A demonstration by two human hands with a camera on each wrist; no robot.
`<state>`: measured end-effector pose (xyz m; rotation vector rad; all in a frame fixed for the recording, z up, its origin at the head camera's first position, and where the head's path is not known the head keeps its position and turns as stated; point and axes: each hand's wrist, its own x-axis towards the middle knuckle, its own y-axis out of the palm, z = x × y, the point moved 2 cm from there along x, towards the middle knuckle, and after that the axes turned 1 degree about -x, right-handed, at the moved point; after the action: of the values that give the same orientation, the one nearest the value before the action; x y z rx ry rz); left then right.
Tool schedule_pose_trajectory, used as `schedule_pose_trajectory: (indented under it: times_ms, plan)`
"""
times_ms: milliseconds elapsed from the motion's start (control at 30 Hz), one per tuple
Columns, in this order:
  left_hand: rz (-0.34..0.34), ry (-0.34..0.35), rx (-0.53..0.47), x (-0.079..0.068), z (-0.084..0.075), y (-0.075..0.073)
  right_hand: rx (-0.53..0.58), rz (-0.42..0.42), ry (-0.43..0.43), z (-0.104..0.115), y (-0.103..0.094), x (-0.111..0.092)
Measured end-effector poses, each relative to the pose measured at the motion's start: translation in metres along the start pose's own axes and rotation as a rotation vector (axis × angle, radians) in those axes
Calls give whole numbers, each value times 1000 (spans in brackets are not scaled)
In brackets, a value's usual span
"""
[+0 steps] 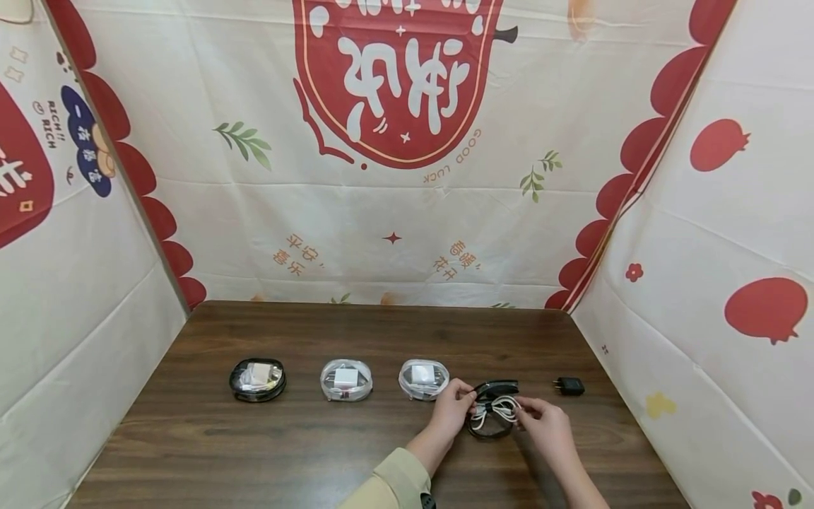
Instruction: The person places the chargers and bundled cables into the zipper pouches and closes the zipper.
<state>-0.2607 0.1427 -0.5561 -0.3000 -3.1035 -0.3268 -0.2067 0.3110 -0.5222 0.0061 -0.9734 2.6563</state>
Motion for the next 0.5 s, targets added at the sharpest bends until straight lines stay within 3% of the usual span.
schedule_pose_trajectory:
  times_ms: [267,500]
  plan:
    - [14,-49,4,0,0,-1,16,48,8,-4,6,1]
    - [17,-53,16,3,1,-1,-108,113,-86,-10,3,2]
